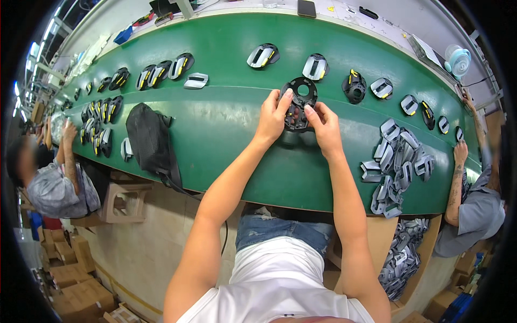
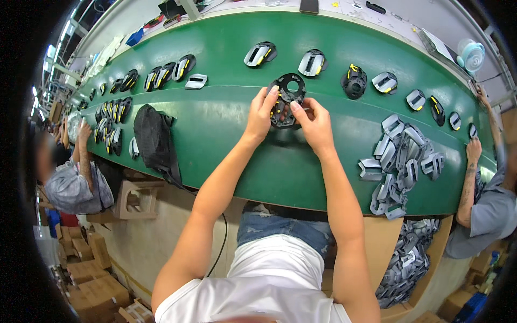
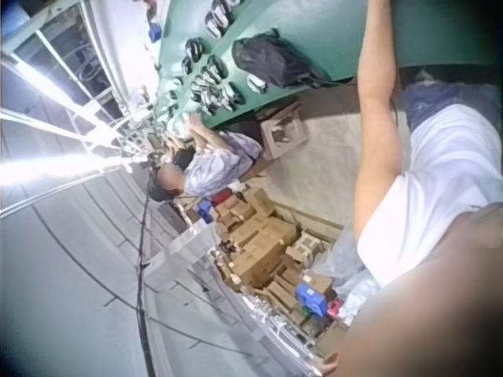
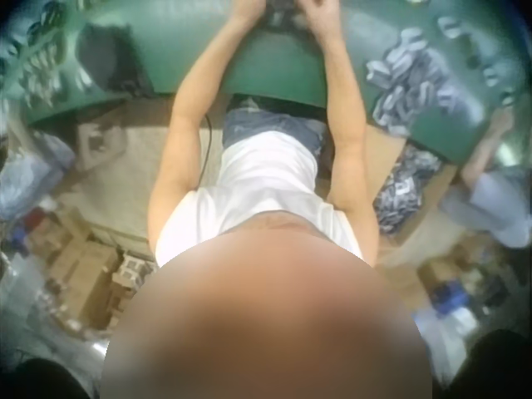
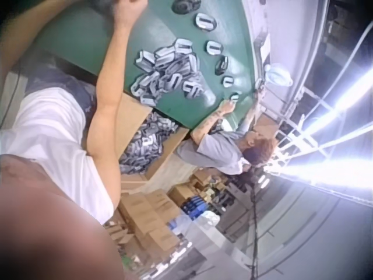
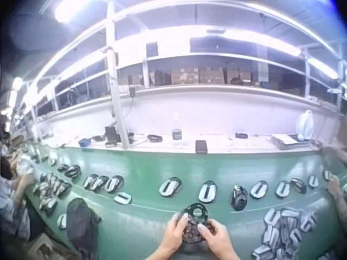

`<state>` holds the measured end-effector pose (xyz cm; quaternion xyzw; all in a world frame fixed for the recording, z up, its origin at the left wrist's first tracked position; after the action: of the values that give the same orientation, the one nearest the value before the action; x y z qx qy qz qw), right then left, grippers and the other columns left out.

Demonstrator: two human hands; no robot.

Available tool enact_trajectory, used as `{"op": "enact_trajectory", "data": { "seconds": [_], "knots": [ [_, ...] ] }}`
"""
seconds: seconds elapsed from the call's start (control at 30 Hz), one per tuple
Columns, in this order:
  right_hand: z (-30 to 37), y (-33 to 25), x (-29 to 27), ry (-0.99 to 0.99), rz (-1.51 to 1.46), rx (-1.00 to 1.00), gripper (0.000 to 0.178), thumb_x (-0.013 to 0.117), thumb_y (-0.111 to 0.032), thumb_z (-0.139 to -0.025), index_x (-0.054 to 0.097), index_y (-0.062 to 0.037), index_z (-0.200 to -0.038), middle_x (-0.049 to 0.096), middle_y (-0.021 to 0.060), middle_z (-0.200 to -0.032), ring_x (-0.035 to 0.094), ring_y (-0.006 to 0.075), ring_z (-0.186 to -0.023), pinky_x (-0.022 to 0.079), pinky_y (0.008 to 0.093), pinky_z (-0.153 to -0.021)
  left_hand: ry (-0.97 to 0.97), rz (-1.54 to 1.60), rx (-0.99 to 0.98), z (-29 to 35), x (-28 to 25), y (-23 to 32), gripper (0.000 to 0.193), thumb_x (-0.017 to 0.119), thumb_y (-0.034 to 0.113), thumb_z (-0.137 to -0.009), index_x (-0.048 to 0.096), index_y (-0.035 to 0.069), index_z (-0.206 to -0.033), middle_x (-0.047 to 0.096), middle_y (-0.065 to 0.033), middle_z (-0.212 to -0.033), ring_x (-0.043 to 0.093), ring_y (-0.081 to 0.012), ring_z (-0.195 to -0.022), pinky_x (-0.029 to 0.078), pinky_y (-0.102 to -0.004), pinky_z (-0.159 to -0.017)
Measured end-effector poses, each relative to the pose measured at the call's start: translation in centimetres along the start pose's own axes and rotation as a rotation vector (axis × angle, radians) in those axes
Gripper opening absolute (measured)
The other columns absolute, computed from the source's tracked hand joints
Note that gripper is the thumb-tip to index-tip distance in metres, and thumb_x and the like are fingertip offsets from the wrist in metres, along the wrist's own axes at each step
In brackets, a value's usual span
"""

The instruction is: Assembling plastic casings and internal components for electronic devices on a factory line.

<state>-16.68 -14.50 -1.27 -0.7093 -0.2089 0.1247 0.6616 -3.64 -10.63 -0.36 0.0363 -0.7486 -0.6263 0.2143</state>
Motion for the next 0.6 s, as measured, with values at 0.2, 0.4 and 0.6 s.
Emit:
{"op": "enact_trajectory", "data": {
  "seconds": [0.2, 0.4, 0.6],
  "knots": [
    [0.1, -0.1, 0.1, -0.009, -0.141, 0.016, 0.024, 0.061, -0.017, -0.085, 0.059, 0.0039, -0.095, 0.059, 0.0024, -0.085, 0.052, 0.0071, -0.076, 0.043, 0.0213, -0.070, -0.047, -0.023, 0.037, -0.1, 0.3, 0.1, 0.026, 0.054, 0.027, -0.092, 0.054, 0.001, -0.087, 0.057, -0.0014, -0.073, 0.055, -0.0068, -0.063, 0.046, -0.0215, -0.054],
    [0.2, 0.5, 1.0, -0.042, -0.365, 0.008, 0.024, 0.060, -0.014, -0.084, 0.060, 0.0036, -0.099, 0.060, 0.0029, -0.089, 0.053, 0.0072, -0.081, 0.043, 0.0215, -0.075, -0.019, 0.128, 0.035, 0.7, 0.7, 1.1, 0.024, 0.056, 0.025, -0.091, 0.057, 0.001, -0.085, 0.058, -0.0010, -0.074, 0.054, -0.0050, -0.062, 0.045, -0.0203, -0.054],
    [-0.2, 1.4, 0.4, -0.033, -0.310, -0.017, 0.025, 0.059, -0.015, -0.085, 0.058, 0.0042, -0.101, 0.062, 0.0056, -0.093, 0.056, 0.0091, -0.080, 0.045, 0.0223, -0.075, -0.043, 0.168, 0.043, 0.1, 0.6, 0.2, 0.023, 0.057, 0.024, -0.090, 0.056, 0.002, -0.085, 0.058, -0.0018, -0.075, 0.055, -0.0059, -0.061, 0.049, -0.0214, -0.055]
  ]
}}
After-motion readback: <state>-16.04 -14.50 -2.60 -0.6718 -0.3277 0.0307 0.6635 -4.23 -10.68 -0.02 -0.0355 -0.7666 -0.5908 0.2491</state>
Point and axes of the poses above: each hand's wrist, its own z-axis away from the middle knuckle, its own x-axis out of the palm, y = z × x, the point moved 10 cm from there along -z, towards the middle knuckle
